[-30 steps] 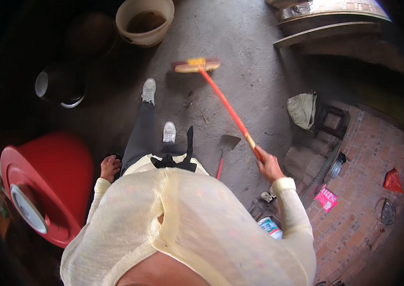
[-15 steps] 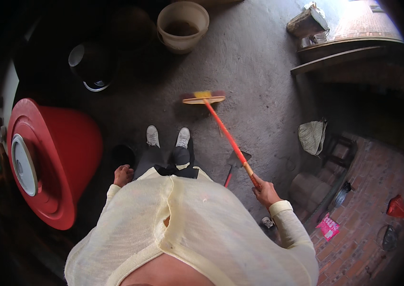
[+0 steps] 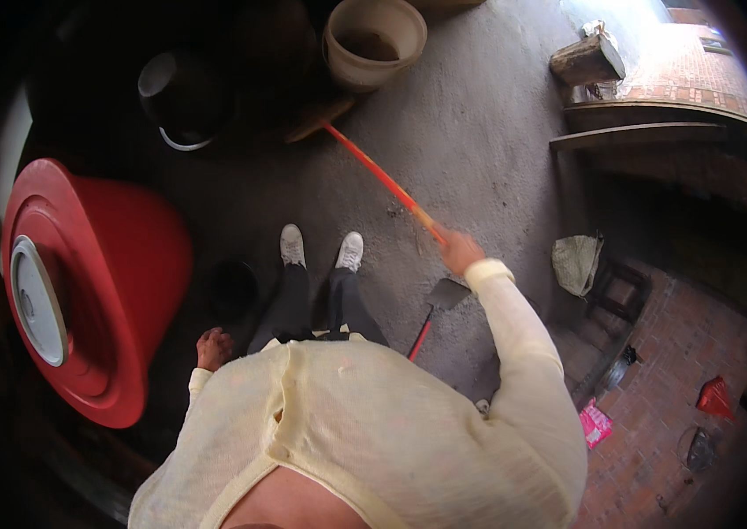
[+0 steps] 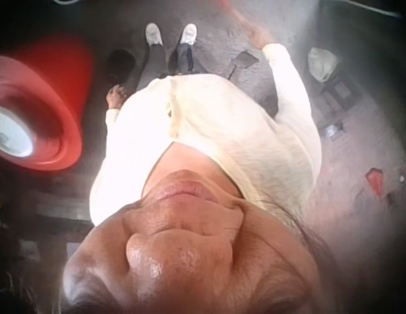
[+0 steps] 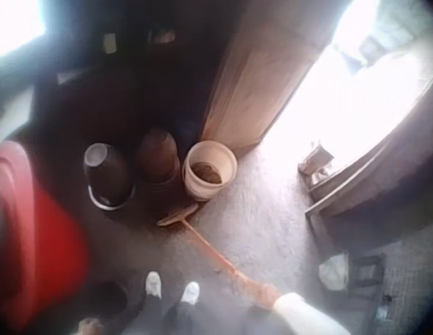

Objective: The person sweeps a concrete floor with a broom, moving debris toward a central area. They briefly pause to touch their face, then continue sweeping around various items including buckets and a red container. The person later picks up a bag and places it on the floor.

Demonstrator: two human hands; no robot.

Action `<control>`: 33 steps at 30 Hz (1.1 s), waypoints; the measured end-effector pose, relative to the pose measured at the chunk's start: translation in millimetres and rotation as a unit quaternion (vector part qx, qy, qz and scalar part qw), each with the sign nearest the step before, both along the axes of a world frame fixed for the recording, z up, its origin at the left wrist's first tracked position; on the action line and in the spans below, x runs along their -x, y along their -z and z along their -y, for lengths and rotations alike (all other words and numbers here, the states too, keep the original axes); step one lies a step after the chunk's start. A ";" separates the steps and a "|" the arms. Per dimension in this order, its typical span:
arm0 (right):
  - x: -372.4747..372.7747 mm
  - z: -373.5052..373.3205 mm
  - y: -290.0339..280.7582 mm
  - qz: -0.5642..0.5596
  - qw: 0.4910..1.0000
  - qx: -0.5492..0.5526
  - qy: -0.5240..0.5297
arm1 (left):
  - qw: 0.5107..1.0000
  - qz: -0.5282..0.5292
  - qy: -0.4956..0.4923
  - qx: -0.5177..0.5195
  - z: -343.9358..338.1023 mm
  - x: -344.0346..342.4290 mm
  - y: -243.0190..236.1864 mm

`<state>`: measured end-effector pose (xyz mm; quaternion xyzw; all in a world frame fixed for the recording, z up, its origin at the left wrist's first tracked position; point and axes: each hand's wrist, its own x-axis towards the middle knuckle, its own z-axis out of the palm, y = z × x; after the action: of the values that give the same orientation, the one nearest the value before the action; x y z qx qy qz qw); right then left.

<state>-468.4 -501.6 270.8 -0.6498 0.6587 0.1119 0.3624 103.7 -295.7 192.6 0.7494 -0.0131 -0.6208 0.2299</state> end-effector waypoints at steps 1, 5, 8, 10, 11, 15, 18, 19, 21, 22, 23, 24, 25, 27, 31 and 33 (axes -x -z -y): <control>8.8 -25.6 -12.5 -0.028 0.998 -0.043 0.025 | 1.000 -0.010 0.003 -0.005 -3.2 -4.3 6.0; 35.4 -126.7 -76.0 -0.013 0.988 -0.072 0.133 | 0.998 -0.024 0.020 -0.049 16.1 17.2 14.6; 14.0 -125.0 -145.6 -0.064 0.968 -0.155 0.187 | 0.996 -0.088 0.029 0.001 18.1 13.2 33.5; 11.7 -122.5 -166.5 -0.053 0.975 -0.136 0.170 | 0.995 -0.085 0.037 0.020 32.0 19.1 30.4; 12.4 -124.8 -168.6 -0.045 0.977 -0.130 0.161 | 0.995 -0.085 0.040 0.019 35.8 17.4 29.6; 19.3 -101.2 -104.7 0.010 0.994 -0.004 0.109 | 0.997 -0.051 0.064 0.004 54.4 17.3 18.6; 20.6 -75.7 -54.1 0.000 0.991 0.020 0.131 | 0.996 -0.030 0.086 -0.002 58.5 16.1 13.7; 21.5 -77.8 -45.7 -0.004 0.989 0.021 0.148 | 0.995 -0.025 0.092 -0.002 55.4 15.0 13.1; 26.5 -98.6 -45.0 -0.004 0.986 -0.006 0.165 | 0.996 -0.015 0.091 0.004 47.9 11.9 14.3; 31.7 -115.1 -49.4 -0.007 0.985 -0.019 0.172 | 0.996 -0.011 0.093 -0.003 43.2 12.1 15.2; 40.1 -137.7 -57.6 -0.015 0.983 -0.041 0.180 | 0.995 -0.011 0.095 -0.007 38.9 14.6 17.9; 51.8 -161.6 -67.3 -0.023 0.981 -0.059 0.184 | 0.996 -0.012 0.093 -0.009 36.9 18.2 20.2; 66.4 -187.8 -77.7 -0.015 0.983 -0.042 0.176 | 0.995 -0.023 0.099 -0.003 37.7 25.2 21.6; 58.1 -188.7 -130.3 -0.069 0.969 -0.135 0.195 | 0.994 -0.033 0.105 0.000 33.9 36.2 17.4; 40.7 -174.8 -183.2 -0.056 0.976 -0.158 0.140 | 0.995 -0.037 0.091 -0.006 19.7 47.3 29.3; 18.2 -157.3 -183.5 -0.029 0.988 -0.127 0.082 | 0.996 -0.032 0.082 0.003 19.1 48.5 27.5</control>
<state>-486.6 -344.2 454.2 -0.5388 0.7006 0.1831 0.4305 55.3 -314.8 165.0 0.7247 -0.0691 -0.6612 0.1812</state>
